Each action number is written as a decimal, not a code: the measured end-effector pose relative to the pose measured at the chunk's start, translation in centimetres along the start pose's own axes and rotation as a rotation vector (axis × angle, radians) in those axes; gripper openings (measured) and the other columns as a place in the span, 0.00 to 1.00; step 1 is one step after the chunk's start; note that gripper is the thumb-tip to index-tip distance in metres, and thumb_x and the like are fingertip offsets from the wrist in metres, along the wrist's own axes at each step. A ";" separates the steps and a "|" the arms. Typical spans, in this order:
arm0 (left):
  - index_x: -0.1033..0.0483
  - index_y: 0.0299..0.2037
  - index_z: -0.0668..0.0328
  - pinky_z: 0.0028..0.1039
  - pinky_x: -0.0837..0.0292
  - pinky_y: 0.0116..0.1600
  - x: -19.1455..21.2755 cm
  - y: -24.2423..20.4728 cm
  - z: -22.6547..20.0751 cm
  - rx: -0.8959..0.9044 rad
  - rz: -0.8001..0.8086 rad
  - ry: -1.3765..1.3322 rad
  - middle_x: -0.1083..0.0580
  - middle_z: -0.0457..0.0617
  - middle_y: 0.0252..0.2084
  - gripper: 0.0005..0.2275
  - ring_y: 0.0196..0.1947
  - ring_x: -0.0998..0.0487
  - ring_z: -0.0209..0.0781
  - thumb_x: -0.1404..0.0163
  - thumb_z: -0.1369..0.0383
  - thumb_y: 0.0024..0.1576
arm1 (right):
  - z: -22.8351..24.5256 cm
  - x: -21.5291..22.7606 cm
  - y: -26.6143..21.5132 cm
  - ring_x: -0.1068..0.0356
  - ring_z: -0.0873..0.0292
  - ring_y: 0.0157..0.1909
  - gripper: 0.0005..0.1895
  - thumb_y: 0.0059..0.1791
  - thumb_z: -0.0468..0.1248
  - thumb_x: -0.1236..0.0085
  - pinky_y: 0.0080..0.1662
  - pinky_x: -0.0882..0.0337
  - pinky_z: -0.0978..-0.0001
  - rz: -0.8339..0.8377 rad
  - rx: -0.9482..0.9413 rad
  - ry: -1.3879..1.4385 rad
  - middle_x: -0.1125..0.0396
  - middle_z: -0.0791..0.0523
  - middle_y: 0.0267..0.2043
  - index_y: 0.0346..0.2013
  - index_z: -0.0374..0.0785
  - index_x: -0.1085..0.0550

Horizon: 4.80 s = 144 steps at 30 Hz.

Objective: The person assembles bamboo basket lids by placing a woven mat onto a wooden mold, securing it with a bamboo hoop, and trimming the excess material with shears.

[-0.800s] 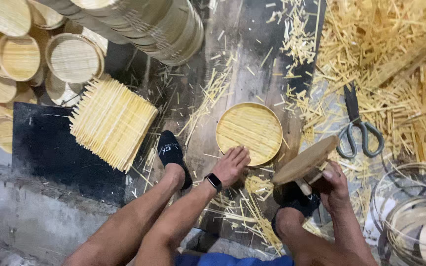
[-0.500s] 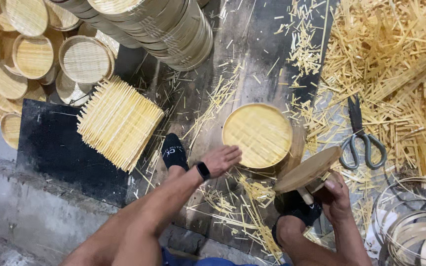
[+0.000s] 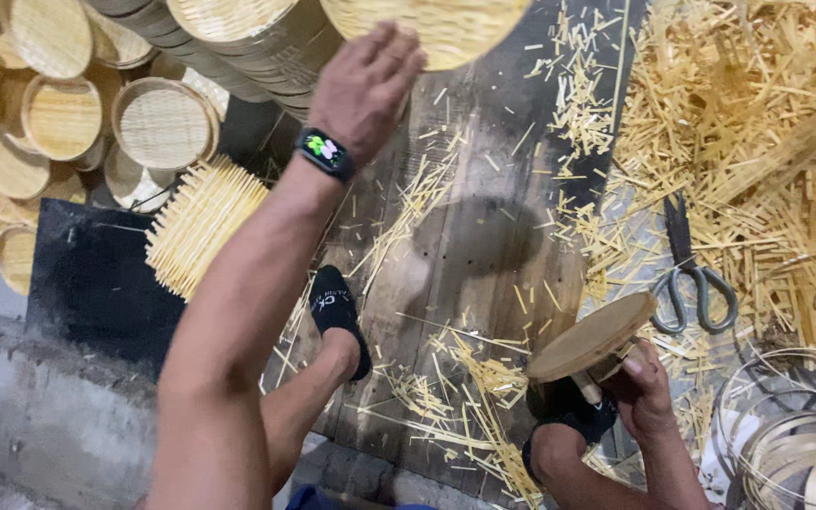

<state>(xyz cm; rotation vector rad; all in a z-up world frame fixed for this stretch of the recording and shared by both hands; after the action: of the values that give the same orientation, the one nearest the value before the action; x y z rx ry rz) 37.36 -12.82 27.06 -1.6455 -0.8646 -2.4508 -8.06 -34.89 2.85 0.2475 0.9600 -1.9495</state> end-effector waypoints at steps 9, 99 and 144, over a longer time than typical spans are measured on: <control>0.22 0.48 0.61 0.44 0.29 0.58 -21.1 -3.4 -10.4 0.222 0.222 -0.434 0.24 0.52 0.56 0.13 0.61 0.28 0.55 0.50 0.75 0.53 | -0.8 1.9 -1.6 0.35 0.51 0.63 0.42 0.43 0.38 0.44 0.62 0.36 0.56 -0.192 -0.003 -0.065 0.37 0.49 0.62 0.71 0.31 0.43; 0.28 0.62 0.65 0.27 0.32 0.63 8.0 -1.6 -22.4 0.637 -0.093 -1.717 0.24 0.48 0.57 0.20 0.57 0.25 0.36 0.52 0.58 0.68 | 25.9 -5.1 -11.4 0.22 0.53 0.44 0.07 0.52 0.33 0.38 0.50 0.19 0.58 0.149 0.278 -0.676 0.25 0.49 0.40 0.42 0.31 0.20; 0.21 0.32 0.63 0.19 0.52 0.20 3.4 -11.1 -19.1 1.236 0.439 -2.180 0.39 0.37 0.17 0.12 0.14 0.45 0.27 0.47 0.62 0.62 | 12.4 -16.6 -1.0 0.51 0.67 0.22 0.25 0.57 0.52 0.50 0.26 0.48 0.75 0.222 -0.100 -0.181 0.47 0.63 0.20 0.43 0.29 0.22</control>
<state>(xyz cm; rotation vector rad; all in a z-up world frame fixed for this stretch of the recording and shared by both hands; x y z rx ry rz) 16.11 -11.83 20.25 -2.4027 -1.1176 0.9703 2.89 -32.69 20.31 0.1123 0.8691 -1.6855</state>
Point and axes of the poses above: each hand's wrist, its own y-axis towards the middle knuckle, its own x-axis out of the back of the hand, z = x × y, the point moved 10 cm from there along y, towards the middle knuckle
